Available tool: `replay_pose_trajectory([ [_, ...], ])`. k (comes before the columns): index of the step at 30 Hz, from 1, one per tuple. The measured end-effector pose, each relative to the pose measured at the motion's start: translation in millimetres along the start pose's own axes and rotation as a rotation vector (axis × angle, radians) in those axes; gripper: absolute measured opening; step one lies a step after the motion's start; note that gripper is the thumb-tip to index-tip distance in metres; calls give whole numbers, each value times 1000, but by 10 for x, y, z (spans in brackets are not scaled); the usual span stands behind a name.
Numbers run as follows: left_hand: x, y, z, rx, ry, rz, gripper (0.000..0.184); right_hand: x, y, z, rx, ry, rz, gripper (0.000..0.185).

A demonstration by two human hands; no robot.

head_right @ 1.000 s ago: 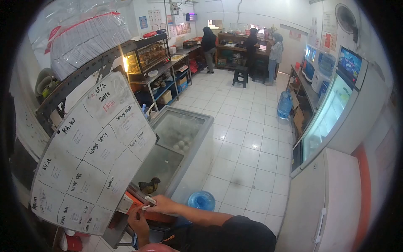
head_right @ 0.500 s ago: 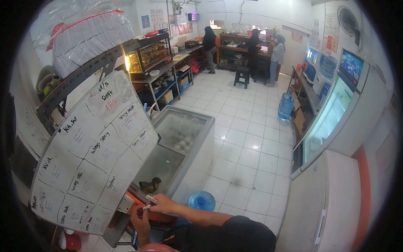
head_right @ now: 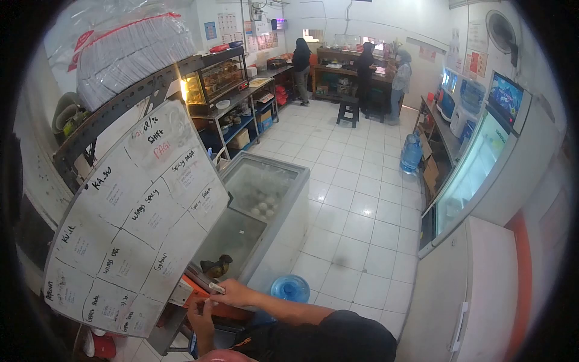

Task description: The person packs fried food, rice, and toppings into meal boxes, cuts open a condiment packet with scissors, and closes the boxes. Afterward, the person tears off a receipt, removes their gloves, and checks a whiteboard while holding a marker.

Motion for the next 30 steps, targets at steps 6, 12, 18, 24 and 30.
replay_pose_trajectory([
  [6,-40,-63,-14,2,-8,24,8,138,56,39,58,-2,-5,25],
  [12,53,-99,-40,89,18,-72,6,84,86,32,125,-118,182,21],
  [18,-105,7,-55,-23,-99,-244,8,80,73,10,98,-127,255,14],
  [24,-61,-19,-56,10,-61,-294,7,78,143,11,82,-147,243,15],
  [30,-101,-57,-52,130,-160,-342,23,-118,157,-51,68,-284,-93,28],
])
Point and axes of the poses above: each hand's wrist, its own z-axis towards the middle knuckle, its own y-axis out of the palm, x = y × z, the point moved 10 cm from there along z, towards the middle knuckle, and after that the axes turned 9 degrees about -x, right-handed, at the moved point
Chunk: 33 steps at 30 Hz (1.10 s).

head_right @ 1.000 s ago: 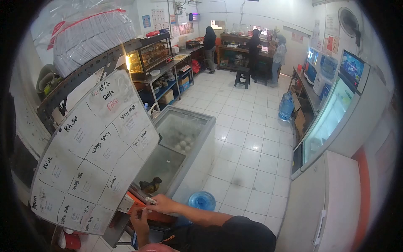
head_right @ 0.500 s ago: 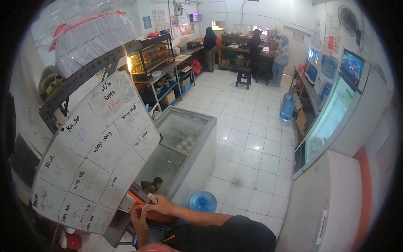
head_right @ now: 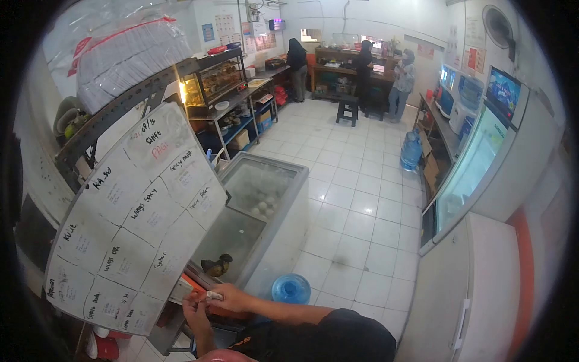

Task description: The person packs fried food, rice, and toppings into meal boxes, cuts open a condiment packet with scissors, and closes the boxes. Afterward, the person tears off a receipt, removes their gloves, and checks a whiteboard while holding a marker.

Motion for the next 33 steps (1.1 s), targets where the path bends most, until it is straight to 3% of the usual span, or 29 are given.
replay_pose_trajectory([
  [3,6,47,-4,-41,-33,53,27,91,26,-17,-5,41,-48,30],
  [9,113,79,-3,-72,144,158,28,139,-74,11,27,79,-81,32],
  [11,267,122,-51,-93,223,324,25,169,-53,12,2,121,-118,30],
  [15,407,147,-64,-59,171,493,18,194,-78,30,38,125,-179,26],
  [17,619,321,-88,-121,364,718,13,139,-134,1,128,75,-165,26],
  [23,390,232,4,-222,174,696,15,89,-220,-86,124,183,-78,26],
  [33,303,155,-4,-173,185,666,13,192,-243,-181,53,186,-6,25],
])
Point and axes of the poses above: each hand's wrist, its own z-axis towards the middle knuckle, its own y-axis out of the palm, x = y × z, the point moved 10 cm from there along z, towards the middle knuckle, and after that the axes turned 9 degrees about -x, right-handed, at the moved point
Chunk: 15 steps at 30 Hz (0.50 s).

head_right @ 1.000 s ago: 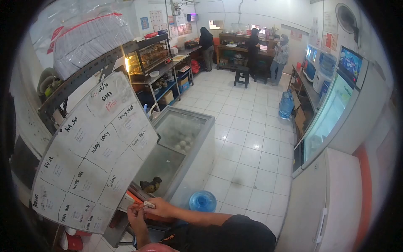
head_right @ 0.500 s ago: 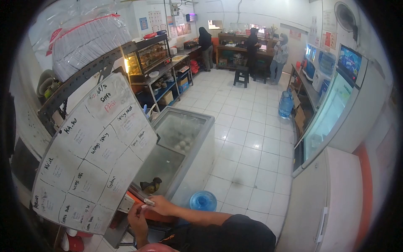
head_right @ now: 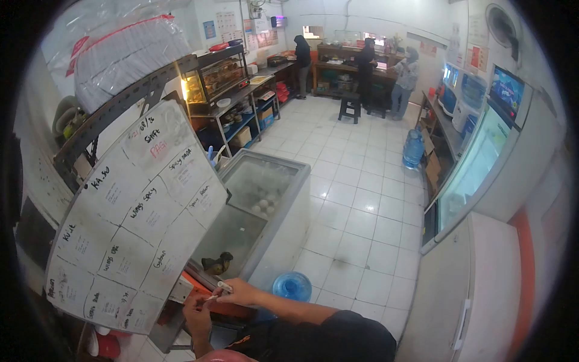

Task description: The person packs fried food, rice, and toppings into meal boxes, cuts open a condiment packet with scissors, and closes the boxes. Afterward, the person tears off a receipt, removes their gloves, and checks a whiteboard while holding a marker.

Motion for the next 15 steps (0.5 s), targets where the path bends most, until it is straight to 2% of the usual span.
replay_pose_trajectory([
  [2,137,64,-8,-2,119,-25,14,75,15,-8,-17,4,-24,24],
  [3,172,90,-18,-1,116,-26,14,97,17,-18,-18,6,-23,24],
  [5,429,149,-58,-14,247,184,17,81,-13,-34,11,-34,-28,22],
  [12,337,138,-32,-61,172,193,15,58,11,-21,0,-20,-30,21],
  [15,312,66,-42,3,146,161,12,60,0,-8,53,-1,122,23],
])
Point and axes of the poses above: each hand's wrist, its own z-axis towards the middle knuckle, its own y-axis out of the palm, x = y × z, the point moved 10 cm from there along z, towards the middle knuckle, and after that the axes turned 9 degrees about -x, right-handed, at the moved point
